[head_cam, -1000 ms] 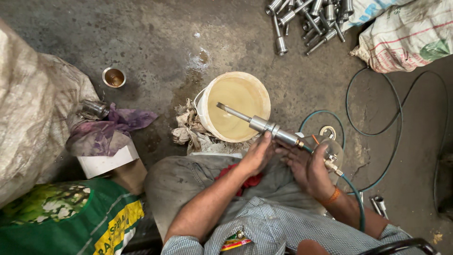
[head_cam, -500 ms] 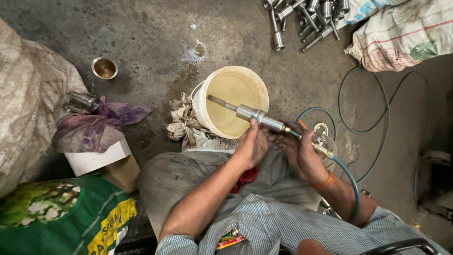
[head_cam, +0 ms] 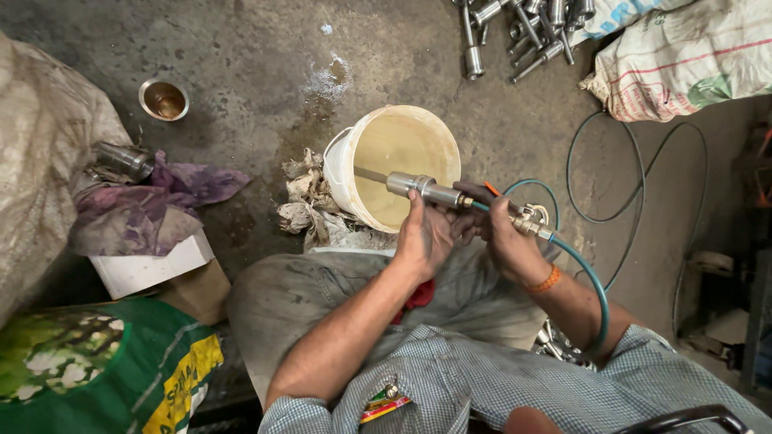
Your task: The person repeatedly picks up metal cylindrical parts, inserts them into a handheld pneumatic tool, and flushes them with liquid from a bucket. After each flush, the part is placed into a black crate. The process is repeated for multiple parts.
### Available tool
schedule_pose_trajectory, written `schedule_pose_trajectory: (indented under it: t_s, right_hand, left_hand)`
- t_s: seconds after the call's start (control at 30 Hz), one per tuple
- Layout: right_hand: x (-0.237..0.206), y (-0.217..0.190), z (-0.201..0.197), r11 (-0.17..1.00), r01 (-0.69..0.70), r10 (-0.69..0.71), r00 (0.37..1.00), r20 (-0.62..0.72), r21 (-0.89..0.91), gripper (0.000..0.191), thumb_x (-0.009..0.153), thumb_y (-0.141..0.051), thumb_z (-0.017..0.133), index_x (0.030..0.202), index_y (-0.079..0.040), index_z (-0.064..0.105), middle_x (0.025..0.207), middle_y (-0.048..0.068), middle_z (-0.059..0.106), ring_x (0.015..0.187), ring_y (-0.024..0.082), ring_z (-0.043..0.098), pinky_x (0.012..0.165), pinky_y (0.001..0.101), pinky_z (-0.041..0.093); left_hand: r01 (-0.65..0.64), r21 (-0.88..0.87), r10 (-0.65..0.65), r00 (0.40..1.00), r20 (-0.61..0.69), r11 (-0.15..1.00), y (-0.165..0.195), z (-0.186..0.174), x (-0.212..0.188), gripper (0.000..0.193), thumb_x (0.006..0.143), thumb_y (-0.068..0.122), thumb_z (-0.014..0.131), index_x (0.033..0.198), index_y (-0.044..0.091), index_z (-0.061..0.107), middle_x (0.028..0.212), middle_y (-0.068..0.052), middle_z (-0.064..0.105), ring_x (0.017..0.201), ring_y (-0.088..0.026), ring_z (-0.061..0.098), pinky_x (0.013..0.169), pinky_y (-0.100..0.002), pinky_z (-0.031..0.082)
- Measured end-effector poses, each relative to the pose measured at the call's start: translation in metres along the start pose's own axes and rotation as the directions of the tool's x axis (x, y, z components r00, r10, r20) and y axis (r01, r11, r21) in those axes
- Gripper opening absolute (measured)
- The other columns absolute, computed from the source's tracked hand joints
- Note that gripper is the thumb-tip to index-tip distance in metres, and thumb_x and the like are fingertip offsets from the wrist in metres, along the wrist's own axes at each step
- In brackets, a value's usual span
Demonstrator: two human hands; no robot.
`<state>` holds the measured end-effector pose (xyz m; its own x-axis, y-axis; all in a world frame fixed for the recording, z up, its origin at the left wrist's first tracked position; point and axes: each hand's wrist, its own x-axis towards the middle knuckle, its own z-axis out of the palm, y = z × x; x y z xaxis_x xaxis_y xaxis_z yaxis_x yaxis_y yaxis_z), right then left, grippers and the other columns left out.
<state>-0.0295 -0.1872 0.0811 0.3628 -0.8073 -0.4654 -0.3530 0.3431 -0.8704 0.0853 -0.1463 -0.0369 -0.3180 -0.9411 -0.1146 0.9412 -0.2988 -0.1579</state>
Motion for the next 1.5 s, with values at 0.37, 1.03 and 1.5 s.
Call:
schedule_pose_trajectory:
  t_s: [0.37,1.03,1.5]
  right_hand:
    - [0.003,0.023,-0.012,1.0,0.004,-0.003,1.0,0.01,-0.029,0.085,0.102,-0.068,0.034,0.15,0.0,0.051,0.117,0.012,0.069,0.09,0.015,0.065,0.077,0.0291,0.052]
    - [-0.17,0.096,-0.083,0.264,0.467,-0.828,0.558,0.05,-0.844,0.051,0.071,-0.038,0.094,0.095,-0.011,0.058,0.138,0.013,0.06,0.104,0.032,0.067,0.087,0.039,0.051]
    - [-0.128,0.106,-0.049,0.614,-0.239,-0.631,0.423,0.65,0.752,0.059,0.1,-0.048,0.068,0.121,0.007,0.06,0.076,0.008,0.058,0.056,0.01,0.051,0.051,0.0242,0.039]
  left_hand:
    - [-0.008,-0.057,0.006,1.0,-0.021,0.998,-0.001,-0.003,0.002,0.089,0.1,0.08,0.042,0.144,0.002,0.045,0.124,-0.014,0.06,0.101,-0.026,0.059,0.088,-0.044,0.047]
    - [-0.056,0.328,0.112,0.982,-0.153,0.943,-0.077,0.036,-0.04,0.063,0.099,0.068,0.048,0.1,0.006,0.06,0.104,-0.019,0.07,0.099,-0.038,0.067,0.088,-0.049,0.053]
    - [-0.314,0.9,-0.208,0.9,0.384,0.302,-0.101,0.153,-0.081,0.066,0.098,0.063,0.063,0.121,0.001,0.06,0.141,-0.031,0.059,0.139,-0.044,0.054,0.121,-0.057,0.041]
